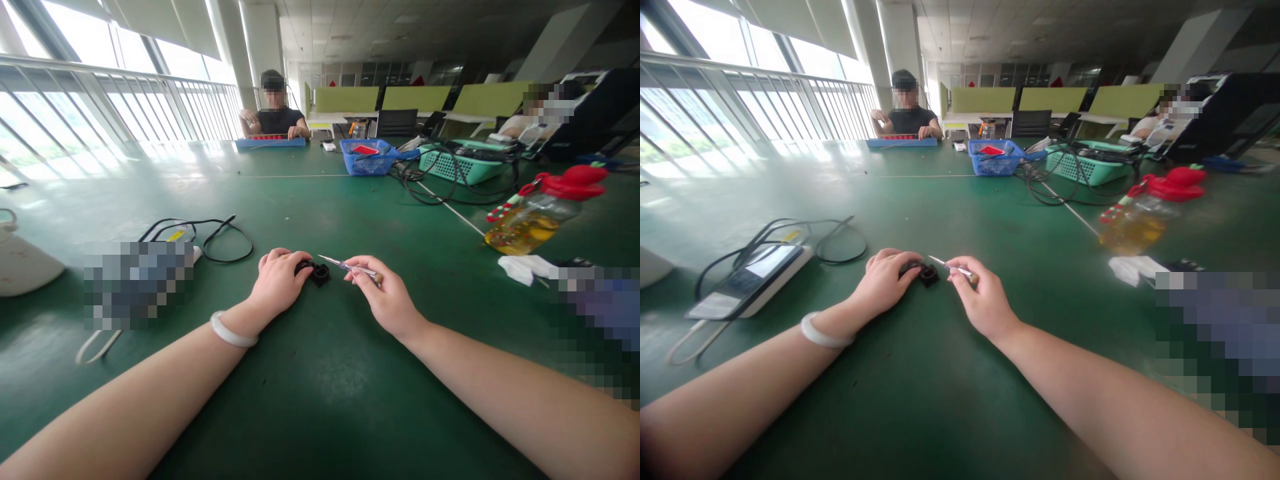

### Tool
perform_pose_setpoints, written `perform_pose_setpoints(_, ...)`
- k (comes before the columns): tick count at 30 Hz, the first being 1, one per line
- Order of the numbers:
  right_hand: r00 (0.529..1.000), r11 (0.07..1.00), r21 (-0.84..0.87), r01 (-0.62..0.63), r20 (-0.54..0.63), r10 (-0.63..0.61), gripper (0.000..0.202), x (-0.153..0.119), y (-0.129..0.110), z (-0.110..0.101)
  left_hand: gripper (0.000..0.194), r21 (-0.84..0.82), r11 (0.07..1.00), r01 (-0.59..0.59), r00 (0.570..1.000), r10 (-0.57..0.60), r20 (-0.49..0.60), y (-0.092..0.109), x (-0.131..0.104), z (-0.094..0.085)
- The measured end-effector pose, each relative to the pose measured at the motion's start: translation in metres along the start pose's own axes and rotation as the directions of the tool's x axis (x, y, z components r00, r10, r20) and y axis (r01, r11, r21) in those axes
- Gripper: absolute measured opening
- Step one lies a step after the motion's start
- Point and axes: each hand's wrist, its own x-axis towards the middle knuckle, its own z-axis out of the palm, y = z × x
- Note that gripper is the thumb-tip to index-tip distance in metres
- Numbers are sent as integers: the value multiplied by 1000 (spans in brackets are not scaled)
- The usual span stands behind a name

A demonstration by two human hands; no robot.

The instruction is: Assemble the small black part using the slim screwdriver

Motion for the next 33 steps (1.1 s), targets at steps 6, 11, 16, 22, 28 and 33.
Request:
perform_pose_setpoints(6, 1000, 1000, -6, 13, -5, -13, 24, -1, 0, 0, 25, -73, 997, -30, 997, 25, -67, 1, 0, -3)
perform_pose_setpoints(11, 1000, 1000, 9, 17, -19, -17, 24, -1, -1, 0, 34, -213, 967, -138, 984, 110, -138, 7, -2, -7)
perform_pose_setpoints(16, 999, 1000, 7, 20, -39, -19, 23, 0, -2, 1, 38, -236, 929, -284, 959, 280, -50, 9, -3, -6)
perform_pose_setpoints(22, 999, 1000, -3, 21, -40, -21, 22, 0, -2, 0, 44, -170, 906, -389, 919, 393, -7, 8, -2, -1)
perform_pose_setpoints(28, 998, 1000, 2, 25, -50, -25, 23, 0, -1, 1, 53, -136, 902, -411, 910, 414, -1, 11, -4, -5)
perform_pose_setpoints(33, 998, 1000, 0, 27, -53, -27, 24, 0, -1, 1, 55, -126, 886, -446, 893, 450, 11, 12, -5, -7)
